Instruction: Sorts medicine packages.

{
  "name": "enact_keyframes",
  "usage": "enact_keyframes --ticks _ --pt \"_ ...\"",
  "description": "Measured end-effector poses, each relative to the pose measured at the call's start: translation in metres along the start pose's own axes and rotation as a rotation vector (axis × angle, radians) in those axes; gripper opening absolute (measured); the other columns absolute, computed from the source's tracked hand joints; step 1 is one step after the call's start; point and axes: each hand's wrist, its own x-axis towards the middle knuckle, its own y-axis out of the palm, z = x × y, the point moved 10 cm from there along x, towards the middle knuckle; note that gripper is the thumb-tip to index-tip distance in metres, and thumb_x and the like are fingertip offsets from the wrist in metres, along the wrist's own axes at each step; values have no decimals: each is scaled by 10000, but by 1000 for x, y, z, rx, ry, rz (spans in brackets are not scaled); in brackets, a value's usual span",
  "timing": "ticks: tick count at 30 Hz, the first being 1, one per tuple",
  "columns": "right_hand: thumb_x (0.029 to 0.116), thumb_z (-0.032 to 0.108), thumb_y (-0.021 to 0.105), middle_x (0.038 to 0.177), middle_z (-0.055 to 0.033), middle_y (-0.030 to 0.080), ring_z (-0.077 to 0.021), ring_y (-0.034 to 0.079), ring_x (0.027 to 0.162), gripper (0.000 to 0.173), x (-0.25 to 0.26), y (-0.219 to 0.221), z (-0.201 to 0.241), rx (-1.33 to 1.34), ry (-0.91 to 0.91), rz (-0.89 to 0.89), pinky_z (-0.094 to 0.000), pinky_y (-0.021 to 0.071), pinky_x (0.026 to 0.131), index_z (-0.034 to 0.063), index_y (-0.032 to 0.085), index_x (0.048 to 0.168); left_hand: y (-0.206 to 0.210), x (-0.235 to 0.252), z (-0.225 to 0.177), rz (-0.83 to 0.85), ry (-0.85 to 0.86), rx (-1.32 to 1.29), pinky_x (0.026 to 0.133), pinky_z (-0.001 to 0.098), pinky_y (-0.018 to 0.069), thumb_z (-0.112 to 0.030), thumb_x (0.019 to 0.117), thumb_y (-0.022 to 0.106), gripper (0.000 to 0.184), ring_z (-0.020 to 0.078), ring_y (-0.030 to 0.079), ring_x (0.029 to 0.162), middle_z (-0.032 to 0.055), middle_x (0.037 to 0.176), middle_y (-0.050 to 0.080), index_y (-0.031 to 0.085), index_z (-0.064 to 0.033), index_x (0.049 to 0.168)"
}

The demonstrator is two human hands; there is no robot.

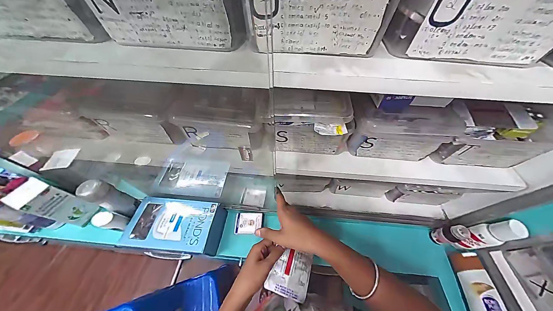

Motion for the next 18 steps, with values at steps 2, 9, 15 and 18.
enact_keyframes --ticks 2,9,15,18 --pt "909 437 746 1525 -310 414 -357 567 1297 1137 1 3 -1 -2 -19 17 -478 442 1102 -78 0 1595 -1 -1 4 -7 -11 9 704 267 584 -129 1020 556 153 60 674 695 -24 741 685 677 -41 986" --pt "850 478 794 1301 -334 567 -358 676 1006 1278 6 9 -3 6 -66 89 -512 532 932 -77 -95 1582 -5 -4 4 -53 -32 36 706 259 573 -119 1014 553 180 44 658 692 -38 725 669 680 -56 903" --pt "964 448 681 1186 -302 638 -424 667 1051 1044 -4 -9 4 -255 -48 179 -596 508 946 -30 21 1616 -4 -4 2 -21 -42 -5 735 294 594 -157 1037 554 186 95 689 738 17 797 700 675 -17 1039" --pt "1035 391 578 1189 -158 729 -314 693 1117 512 -46 -64 49 -432 -337 -165 -507 521 987 46 601 1412 -10 -8 -5 -35 -46 -17 685 299 594 -192 1042 549 192 104 684 692 17 753 679 643 -31 994"
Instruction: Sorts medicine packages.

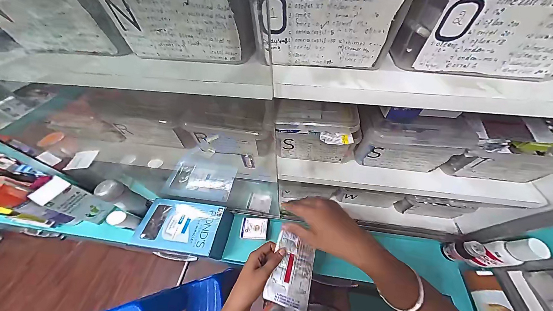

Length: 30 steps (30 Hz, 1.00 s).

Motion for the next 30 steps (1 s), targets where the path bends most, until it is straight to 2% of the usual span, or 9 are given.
enact_keyframes --ticks 2,4,7,9,11,14,20,27,30 --pt "1018 305 612 1113 -75 763 -205 718 1049 302 -25 -67 19 -79 -230 -521 -359 577 930 77 763 1146 -5 -3 2 -23 -22 -31 687 300 603 -203 1048 536 213 108 695 698 26 766 693 648 -30 998" --pt "1003 225 624 1155 -110 747 -248 692 1120 242 -42 -122 23 -241 -294 -825 -375 560 965 49 772 1079 -6 -3 6 -47 -45 -69 699 307 608 -207 1058 518 235 117 702 713 44 797 706 653 -21 1010" --pt "1033 317 578 1289 -209 660 -420 590 1233 384 -18 -170 -4 -416 -118 -744 -579 459 1035 33 701 1260 -1 -2 4 -76 -59 -127 723 328 614 -205 1065 504 246 140 709 745 66 841 711 647 -6 1045" --pt "1023 427 582 1313 -197 662 -415 604 1246 485 5 -182 -27 -391 -20 -578 -622 435 1061 72 662 1343 6 -1 -7 -71 -35 -196 757 344 618 -180 1048 532 216 160 725 790 86 877 723 617 6 1115" --pt "1002 447 623 1290 -181 684 -396 631 1215 494 16 -186 -37 -304 8 -473 -632 449 1035 110 664 1361 15 -3 -24 -61 1 -285 801 362 625 -99 1019 574 227 189 749 843 119 935 748 552 22 1209" --pt "1023 374 599 1201 -178 719 -375 680 1129 395 18 -190 -28 -335 -115 -492 -609 498 985 86 709 1271 24 -10 -43 -33 51 -386 872 397 623 14 970 612 473 237 758 926 159 1053 751 417 34 1401" --pt "1035 247 588 1095 -268 714 -436 685 1075 317 6 -202 -12 -428 -193 -777 -595 510 947 -27 721 1121 28 -19 -56 -66 79 -447 854 390 633 59 936 640 444 228 762 895 137 1029 750 437 24 1329" --pt "1010 178 622 982 -227 752 -351 742 911 250 -1 -196 -10 -388 -225 -877 -487 571 831 -33 749 1049 26 -25 -60 -76 77 -486 803 370 642 77 934 626 406 214 767 849 125 988 760 456 -1 1294" --pt "1006 185 636 978 -205 759 -315 747 903 245 -2 -196 -12 -370 -244 -904 -450 582 830 -24 755 1056 25 -27 -61 -80 80 -505 799 371 646 77 931 631 406 222 770 849 133 997 761 462 2 1293"
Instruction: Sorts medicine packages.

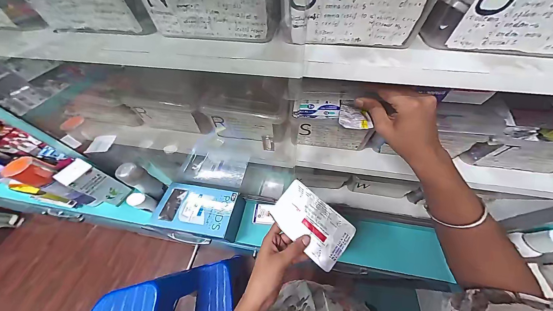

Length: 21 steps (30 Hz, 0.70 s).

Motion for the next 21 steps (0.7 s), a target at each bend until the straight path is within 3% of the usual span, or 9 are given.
enact_keyframes --ticks 6,7,11,13,15,21 --pt "965 146 672 880 -177 756 -288 746 822 192 -1 -3 3 10 45 -55 -439 592 771 -25 760 958 -4 1 5 -30 14 0 759 372 653 76 917 624 412 231 772 817 140 980 762 462 6 1289" --pt "966 134 669 904 -180 753 -308 743 846 186 -4 2 8 15 60 -19 -454 590 784 -27 759 990 -4 1 6 -29 14 -6 758 376 655 79 915 617 411 232 772 815 140 980 763 462 9 1289" --pt "985 156 664 1194 -143 722 -326 674 1147 241 -15 17 16 -15 126 91 -479 541 989 23 736 1173 -1 3 9 -7 8 -5 764 386 657 84 924 599 383 235 776 819 136 1001 766 470 -5 1273" --pt "987 196 657 1215 -115 725 -344 638 1178 237 -18 18 16 -100 156 75 -559 467 941 65 759 1157 -1 4 11 -5 0 3 765 382 656 80 927 596 380 234 775 823 133 1006 766 470 -10 1274" --pt "995 216 646 1215 -93 720 -354 604 1194 223 -20 17 17 -155 191 71 -581 430 908 99 767 1141 -1 5 13 -6 -8 16 755 376 656 79 924 600 366 226 776 808 132 982 769 479 -11 1258" --pt "989 264 648 1299 -118 672 -372 542 1298 295 -33 14 16 -116 238 9 -589 421 1021 129 742 1235 1 9 20 10 -34 8 744 389 657 63 910 634 401 242 774 803 151 997 758 468 -2 1269"
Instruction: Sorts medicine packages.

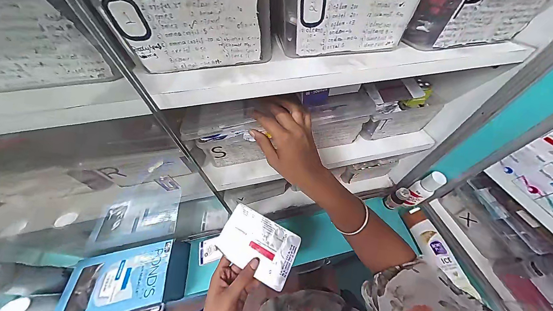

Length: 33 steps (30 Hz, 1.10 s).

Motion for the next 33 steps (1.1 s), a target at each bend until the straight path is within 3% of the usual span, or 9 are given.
enact_keyframes --ticks 6,8,10,12,14,18,23,33 --pt "961 237 671 1310 -160 671 -354 583 1271 253 -15 -27 -15 145 -40 -115 -528 482 996 87 773 1137 1 1 2 -1 -10 0 745 385 656 69 911 634 402 239 773 804 151 1002 760 472 -3 1271" --pt "977 158 649 1171 -215 708 -376 647 1140 210 -19 -68 -53 55 31 -253 -510 507 978 4 767 1055 0 -1 1 -6 -15 -1 741 381 656 72 913 627 397 233 773 803 153 1004 760 476 0 1273" --pt "986 129 618 1026 -252 712 -355 685 1016 233 -22 -108 -120 3 238 -423 -475 534 909 -72 736 1001 -3 -2 1 -17 -18 1 749 382 654 71 915 619 402 235 772 813 155 1007 758 473 2 1282" --pt "962 177 632 1053 -223 712 -274 694 1023 281 -25 -123 -182 63 444 -457 -450 539 938 -70 701 1075 -7 -3 3 -24 -29 0 748 388 655 72 920 618 407 243 771 815 166 1018 753 473 7 1294" --pt "918 208 692 1060 -176 723 -208 702 1018 329 -22 -122 -213 133 497 -430 -424 547 950 -49 679 1122 -6 -1 8 -30 -51 -3 744 388 655 77 919 620 408 246 771 807 168 1016 754 475 4 1294" --pt "897 267 738 1131 -183 706 -209 675 1110 449 -13 -115 -214 155 441 -322 -426 516 1013 -57 646 1193 6 4 12 6 -65 -8 758 400 656 67 911 632 449 258 771 826 176 1032 748 459 4 1321" --pt "891 221 738 1184 -197 684 -188 657 1149 473 -12 -114 -211 194 435 -328 -383 513 1029 -78 617 1236 17 8 12 48 -72 0 762 409 656 60 913 640 459 265 772 835 174 1042 749 449 -3 1325" --pt "898 123 738 1128 -100 714 -64 679 1074 391 -9 -102 -210 390 414 -299 -275 550 986 -59 608 1219 10 9 12 30 -107 50 775 407 654 70 928 601 456 262 772 844 174 1052 750 439 2 1349"
